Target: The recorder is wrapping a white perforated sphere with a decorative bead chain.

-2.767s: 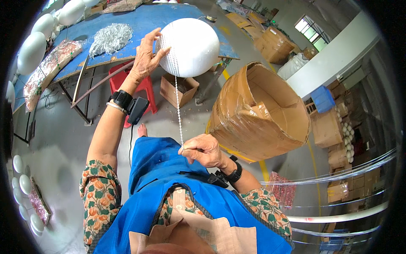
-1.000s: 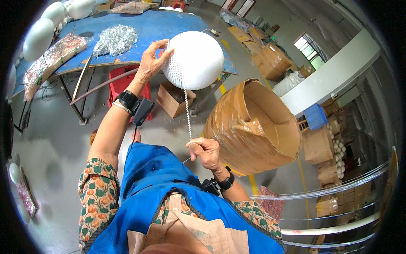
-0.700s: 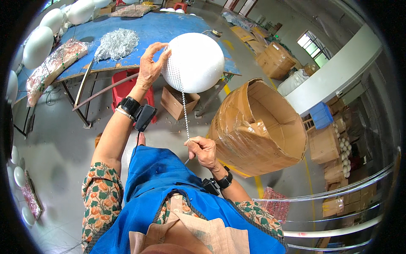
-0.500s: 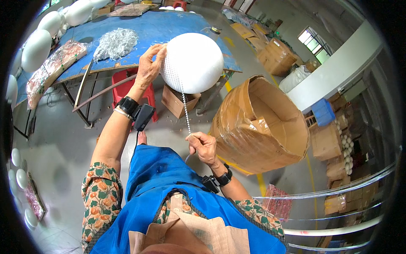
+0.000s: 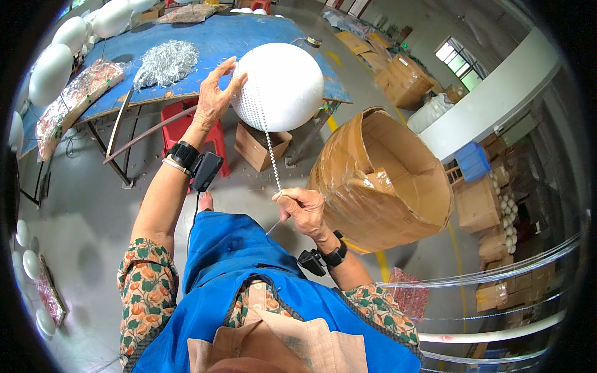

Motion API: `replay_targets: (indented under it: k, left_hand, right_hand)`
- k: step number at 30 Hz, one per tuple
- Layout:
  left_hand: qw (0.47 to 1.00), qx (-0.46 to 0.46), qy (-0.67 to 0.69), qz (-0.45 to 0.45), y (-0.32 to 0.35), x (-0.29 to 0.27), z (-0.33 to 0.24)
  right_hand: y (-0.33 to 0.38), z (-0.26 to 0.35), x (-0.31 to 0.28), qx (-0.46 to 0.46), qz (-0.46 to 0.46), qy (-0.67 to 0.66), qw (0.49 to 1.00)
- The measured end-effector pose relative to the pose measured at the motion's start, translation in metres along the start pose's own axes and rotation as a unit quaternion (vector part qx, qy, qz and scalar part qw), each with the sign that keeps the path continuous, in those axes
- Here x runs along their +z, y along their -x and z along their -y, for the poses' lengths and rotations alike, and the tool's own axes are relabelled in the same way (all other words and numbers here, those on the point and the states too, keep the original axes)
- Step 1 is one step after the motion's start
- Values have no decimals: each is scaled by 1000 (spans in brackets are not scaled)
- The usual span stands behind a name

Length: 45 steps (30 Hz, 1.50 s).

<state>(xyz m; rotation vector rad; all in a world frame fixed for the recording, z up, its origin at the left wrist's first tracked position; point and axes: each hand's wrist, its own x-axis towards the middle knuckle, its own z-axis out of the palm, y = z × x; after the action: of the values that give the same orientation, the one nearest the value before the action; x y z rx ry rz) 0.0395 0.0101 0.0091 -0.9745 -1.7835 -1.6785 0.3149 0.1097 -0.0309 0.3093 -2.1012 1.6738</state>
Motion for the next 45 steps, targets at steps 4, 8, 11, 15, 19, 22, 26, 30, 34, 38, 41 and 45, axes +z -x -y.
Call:
replay_targets:
  k: [4, 8, 11, 15, 19, 22, 26, 30, 34, 38, 41, 45]
  left_hand:
    - [999, -32, 32, -15, -3, 3, -7]
    - [999, -42, 28, 16, -4, 5, -2]
    - [995, -62, 78, 33, -2, 5, 0]
    - [994, -62, 74, 44, 4, 7, 5]
    - [999, -18, 16, 30, 2, 4, 2]
    - [1000, 15, -22, 1, -2, 5, 7]
    - [1000, -28, 3, 14, -4, 3, 0]
    - [997, -82, 12, -3, -2, 6, -2]
    - [999, -39, -26, -27, -4, 8, -3]
    - [998, -23, 45, -35, -4, 10, -5]
    - [991, -110, 78, 15, -2, 7, -9]
    - [994, -64, 85, 26, 3, 8, -1]
  right_hand:
    - [2, -19, 0, 49, -47, -22, 997]
    - [-8, -29, 4, 91, -74, -30, 993]
    - [-12, -33, 5, 103, -76, -12, 992]
    - [-12, -39, 4, 110, -78, -13, 991]
    - [-13, -24, 15, 80, -40, 5, 996]
    - [-17, -20, 17, 76, -27, 2, 997]
    - [-17, -29, 10, 83, -66, -9, 994]
    - [-23, -30, 11, 93, -72, -12, 993]
    - [-30, -36, 11, 98, -89, -3, 991]
    - [-35, -42, 8, 105, -97, -6, 990]
    - [-40, -47, 7, 111, -99, -28, 989]
    - [-40, -54, 7, 120, -113, -42, 985]
